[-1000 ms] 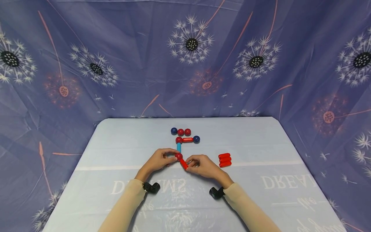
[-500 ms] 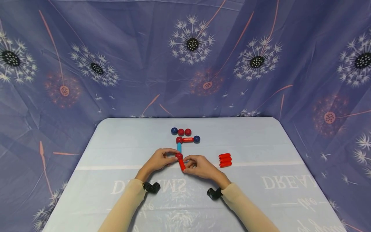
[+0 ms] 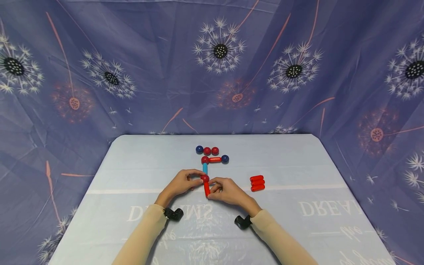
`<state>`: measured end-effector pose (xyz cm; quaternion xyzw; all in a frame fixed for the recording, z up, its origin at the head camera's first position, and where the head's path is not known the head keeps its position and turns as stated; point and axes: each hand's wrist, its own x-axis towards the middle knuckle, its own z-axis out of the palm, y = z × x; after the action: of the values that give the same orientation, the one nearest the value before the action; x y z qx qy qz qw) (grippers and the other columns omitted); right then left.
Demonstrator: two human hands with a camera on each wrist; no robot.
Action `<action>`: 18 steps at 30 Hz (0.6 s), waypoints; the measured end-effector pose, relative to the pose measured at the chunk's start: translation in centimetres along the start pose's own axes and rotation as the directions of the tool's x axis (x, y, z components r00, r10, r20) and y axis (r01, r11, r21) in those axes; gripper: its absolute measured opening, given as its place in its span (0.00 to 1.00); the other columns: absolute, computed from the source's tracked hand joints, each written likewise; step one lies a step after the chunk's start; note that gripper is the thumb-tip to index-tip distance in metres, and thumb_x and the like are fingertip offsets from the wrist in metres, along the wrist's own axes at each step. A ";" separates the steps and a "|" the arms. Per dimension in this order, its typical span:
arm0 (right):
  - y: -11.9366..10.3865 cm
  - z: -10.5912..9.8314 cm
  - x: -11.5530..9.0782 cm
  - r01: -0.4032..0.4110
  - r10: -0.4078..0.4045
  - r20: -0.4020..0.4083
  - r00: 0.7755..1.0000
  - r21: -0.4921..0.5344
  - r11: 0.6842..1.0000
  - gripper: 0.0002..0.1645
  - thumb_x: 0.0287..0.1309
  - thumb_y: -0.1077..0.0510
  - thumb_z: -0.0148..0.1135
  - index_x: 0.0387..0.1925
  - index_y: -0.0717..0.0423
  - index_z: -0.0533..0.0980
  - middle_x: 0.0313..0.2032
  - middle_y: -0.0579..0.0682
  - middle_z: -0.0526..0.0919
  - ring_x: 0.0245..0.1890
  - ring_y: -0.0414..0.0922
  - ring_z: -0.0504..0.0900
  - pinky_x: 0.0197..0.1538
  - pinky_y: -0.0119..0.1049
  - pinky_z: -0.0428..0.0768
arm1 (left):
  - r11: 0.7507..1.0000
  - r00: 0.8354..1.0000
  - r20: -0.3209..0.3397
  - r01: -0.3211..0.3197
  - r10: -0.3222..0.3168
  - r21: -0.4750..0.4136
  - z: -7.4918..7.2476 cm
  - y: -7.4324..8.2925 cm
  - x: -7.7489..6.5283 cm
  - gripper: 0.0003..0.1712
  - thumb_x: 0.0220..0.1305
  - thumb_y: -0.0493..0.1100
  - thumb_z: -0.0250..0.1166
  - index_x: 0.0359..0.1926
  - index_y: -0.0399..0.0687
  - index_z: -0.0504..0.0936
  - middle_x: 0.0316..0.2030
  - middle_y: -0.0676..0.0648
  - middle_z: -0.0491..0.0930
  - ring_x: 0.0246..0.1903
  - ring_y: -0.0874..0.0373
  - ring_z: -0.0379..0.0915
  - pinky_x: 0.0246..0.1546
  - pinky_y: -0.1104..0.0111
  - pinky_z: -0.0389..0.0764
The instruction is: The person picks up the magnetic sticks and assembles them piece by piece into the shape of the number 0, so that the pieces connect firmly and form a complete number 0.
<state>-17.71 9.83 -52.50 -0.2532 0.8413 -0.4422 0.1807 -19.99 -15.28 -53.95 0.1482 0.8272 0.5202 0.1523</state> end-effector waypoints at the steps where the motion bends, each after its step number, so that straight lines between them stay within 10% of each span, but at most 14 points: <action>1: 0.0 0.0 0.0 -0.004 0.004 0.000 1.000 0.002 1.000 0.28 0.60 0.51 0.75 0.59 0.58 0.79 0.35 0.40 0.89 0.34 0.36 0.82 0.41 0.30 0.80 | 1.000 1.000 0.000 0.000 0.000 0.002 0.0 0.0 0.0 0.18 0.68 0.48 0.71 0.57 0.57 0.86 0.25 0.51 0.82 0.13 0.63 0.64 0.15 0.74 0.64; 18: -0.3 0.3 0.4 -0.044 0.044 -0.002 0.999 0.019 0.999 0.27 0.57 0.50 0.78 0.53 0.57 0.78 0.32 0.39 0.86 0.30 0.38 0.80 0.36 0.30 0.77 | 1.000 1.000 0.006 -0.004 0.004 -0.010 0.0 -0.1 0.0 0.18 0.68 0.49 0.71 0.57 0.58 0.86 0.27 0.50 0.83 0.13 0.63 0.64 0.14 0.73 0.65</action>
<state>-17.80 9.27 -52.44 -0.2324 0.8427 -0.4462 0.1916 -20.00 -15.29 -54.04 0.1507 0.8237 0.5244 0.1544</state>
